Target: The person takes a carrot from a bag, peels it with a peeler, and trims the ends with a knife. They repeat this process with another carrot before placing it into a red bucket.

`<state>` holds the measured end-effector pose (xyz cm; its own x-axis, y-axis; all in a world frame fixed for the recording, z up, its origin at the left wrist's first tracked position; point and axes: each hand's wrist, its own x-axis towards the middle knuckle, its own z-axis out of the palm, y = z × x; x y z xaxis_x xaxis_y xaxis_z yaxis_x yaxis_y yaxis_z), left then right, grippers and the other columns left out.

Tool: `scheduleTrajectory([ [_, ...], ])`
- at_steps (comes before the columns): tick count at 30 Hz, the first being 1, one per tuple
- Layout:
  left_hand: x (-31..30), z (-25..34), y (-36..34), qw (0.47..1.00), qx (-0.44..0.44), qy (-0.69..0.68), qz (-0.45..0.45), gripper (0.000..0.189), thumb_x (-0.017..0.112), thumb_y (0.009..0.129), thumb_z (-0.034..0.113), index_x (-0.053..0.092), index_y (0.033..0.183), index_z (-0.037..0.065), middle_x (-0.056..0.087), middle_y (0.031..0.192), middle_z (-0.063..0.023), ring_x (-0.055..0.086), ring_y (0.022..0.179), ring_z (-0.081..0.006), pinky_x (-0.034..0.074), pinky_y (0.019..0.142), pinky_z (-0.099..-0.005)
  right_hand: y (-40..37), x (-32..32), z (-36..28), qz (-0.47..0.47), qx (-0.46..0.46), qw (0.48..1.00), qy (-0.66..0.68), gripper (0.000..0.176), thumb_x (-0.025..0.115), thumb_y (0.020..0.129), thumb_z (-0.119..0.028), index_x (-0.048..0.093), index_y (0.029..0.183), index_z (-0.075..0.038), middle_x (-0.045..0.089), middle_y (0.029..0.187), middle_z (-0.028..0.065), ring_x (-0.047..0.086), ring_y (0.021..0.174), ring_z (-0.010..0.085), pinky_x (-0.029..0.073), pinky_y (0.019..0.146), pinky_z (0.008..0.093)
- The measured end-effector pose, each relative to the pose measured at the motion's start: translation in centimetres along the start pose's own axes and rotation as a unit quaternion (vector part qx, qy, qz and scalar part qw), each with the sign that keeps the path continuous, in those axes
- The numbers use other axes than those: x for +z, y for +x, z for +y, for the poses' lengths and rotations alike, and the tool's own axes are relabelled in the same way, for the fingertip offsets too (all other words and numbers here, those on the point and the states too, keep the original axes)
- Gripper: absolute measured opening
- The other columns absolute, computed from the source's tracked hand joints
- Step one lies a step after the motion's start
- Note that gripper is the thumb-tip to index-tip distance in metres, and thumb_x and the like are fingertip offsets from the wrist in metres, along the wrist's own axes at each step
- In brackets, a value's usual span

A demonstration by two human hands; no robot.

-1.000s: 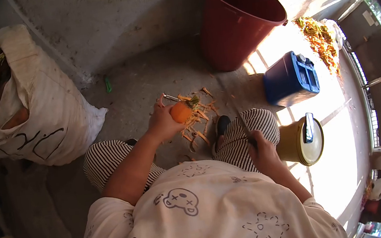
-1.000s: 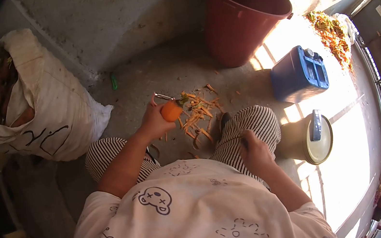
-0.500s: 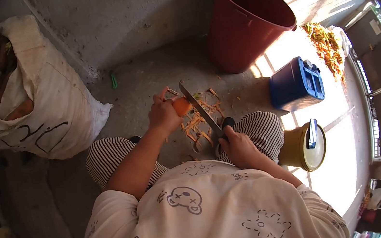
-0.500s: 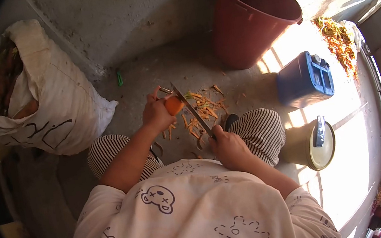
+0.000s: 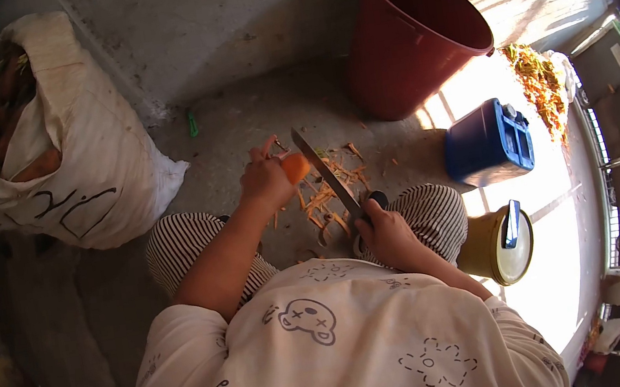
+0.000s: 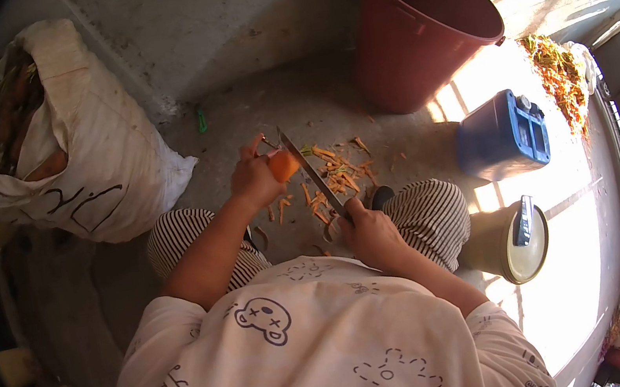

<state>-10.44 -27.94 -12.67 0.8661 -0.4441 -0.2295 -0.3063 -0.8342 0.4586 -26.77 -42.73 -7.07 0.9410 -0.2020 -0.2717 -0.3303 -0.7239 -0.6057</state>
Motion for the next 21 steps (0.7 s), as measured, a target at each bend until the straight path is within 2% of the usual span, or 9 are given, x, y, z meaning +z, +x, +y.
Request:
scheduleTrajectory([
  [4,-2.9,-2.4,-2.6,0.998,0.046,0.043,0.022,0.049,0.067,0.054,0.019,0.058,0.1,0.008,0.033,0.125,-0.0059,0.046,0.103,-0.0217,0.042,0.083,-0.0331,0.7,0.4,0.2,0.053,-0.024,0.995,0.087,0.024,0.052,0.079,-0.019,0.045,0.09,0.0,0.057,0.07,0.0211,0.056,0.07,0.0389,0.044,0.062,0.0411],
  [6,-6.5,-3.3,-5.6,0.996,0.048,0.075,0.018,0.048,0.065,0.055,0.021,0.058,0.101,0.01,0.031,0.127,-0.0076,0.045,0.104,-0.0219,0.04,0.086,-0.0334,1.2,0.7,0.7,0.063,-0.042,0.993,0.089,0.023,0.053,0.079,-0.017,0.045,0.091,0.001,0.056,0.067,0.0189,0.057,0.062,0.0329,0.044,0.057,0.0363],
  [8,-8.8,-4.7,-8.3,0.995,-0.057,0.077,-0.027,0.047,0.065,0.054,0.025,0.06,0.097,0.007,0.034,0.127,-0.008,0.041,0.108,-0.0225,0.037,0.089,-0.0333,1.4,1.1,1.1,0.048,-0.048,0.993,0.095,0.024,0.053,0.079,-0.016,0.045,0.093,0.002,0.056,0.064,0.0169,0.057,0.056,0.0274,0.043,0.052,0.033],
  [11,-8.4,-8.4,-11.0,0.984,-0.154,0.065,-0.061,0.049,0.065,0.054,0.029,0.059,0.097,0.005,0.038,0.123,-0.0135,0.04,0.109,-0.0264,0.035,0.091,-0.0344,1.4,2.3,1.5,0.002,-0.044,0.993,0.105,0.025,0.052,0.08,-0.016,0.045,0.095,0.003,0.056,0.063,0.0143,0.056,0.05,0.0207,0.043,0.048,0.0304],
  [14,-7.2,-9.9,-12.3,0.991,-0.123,0.05,0.0,0.057,0.069,0.051,0.032,0.056,0.096,0.0,0.042,0.108,-0.0222,0.044,0.1,-0.0328,0.037,0.088,-0.0346,1.3,3.2,1.5,-0.024,-0.053,0.993,0.098,0.027,0.051,0.08,-0.017,0.045,0.098,0.003,0.055,0.061,0.0124,0.055,0.047,0.0176,0.043,0.046,0.0293],
  [17,-4.9,-11.9,-12.3,0.987,-0.039,0.063,0.14,0.058,0.07,0.05,0.03,0.056,0.098,0.001,0.043,0.106,-0.0216,0.045,0.099,-0.0327,0.037,0.086,-0.0354,1.2,2.9,0.9,-0.035,-0.053,0.994,0.089,0.029,0.052,0.081,-0.017,0.045,0.1,0.003,0.056,0.061,0.0122,0.055,0.047,0.0182,0.043,0.047,0.0296],
  [20,-5.5,-11.6,-12.4,0.988,-0.123,-0.014,0.098,0.052,0.07,0.051,0.031,0.058,0.094,0.004,0.045,0.105,-0.0194,0.042,0.102,-0.031,0.035,0.088,-0.0365,1.1,2.9,0.8,-0.035,-0.056,0.993,0.093,0.03,0.052,0.081,-0.018,0.045,0.101,0.003,0.056,0.061,0.0127,0.055,0.048,0.0184,0.043,0.047,0.0297],
  [21,-5.9,-11.5,-12.6,0.988,-0.124,-0.025,0.092,0.053,0.071,0.05,0.03,0.057,0.095,0.003,0.045,0.102,-0.0184,0.043,0.099,-0.0312,0.036,0.087,-0.0363,1.1,2.9,0.8,-0.035,-0.058,0.993,0.094,0.03,0.052,0.081,-0.018,0.045,0.101,0.003,0.056,0.061,0.0128,0.055,0.048,0.0184,0.043,0.047,0.0297],
])
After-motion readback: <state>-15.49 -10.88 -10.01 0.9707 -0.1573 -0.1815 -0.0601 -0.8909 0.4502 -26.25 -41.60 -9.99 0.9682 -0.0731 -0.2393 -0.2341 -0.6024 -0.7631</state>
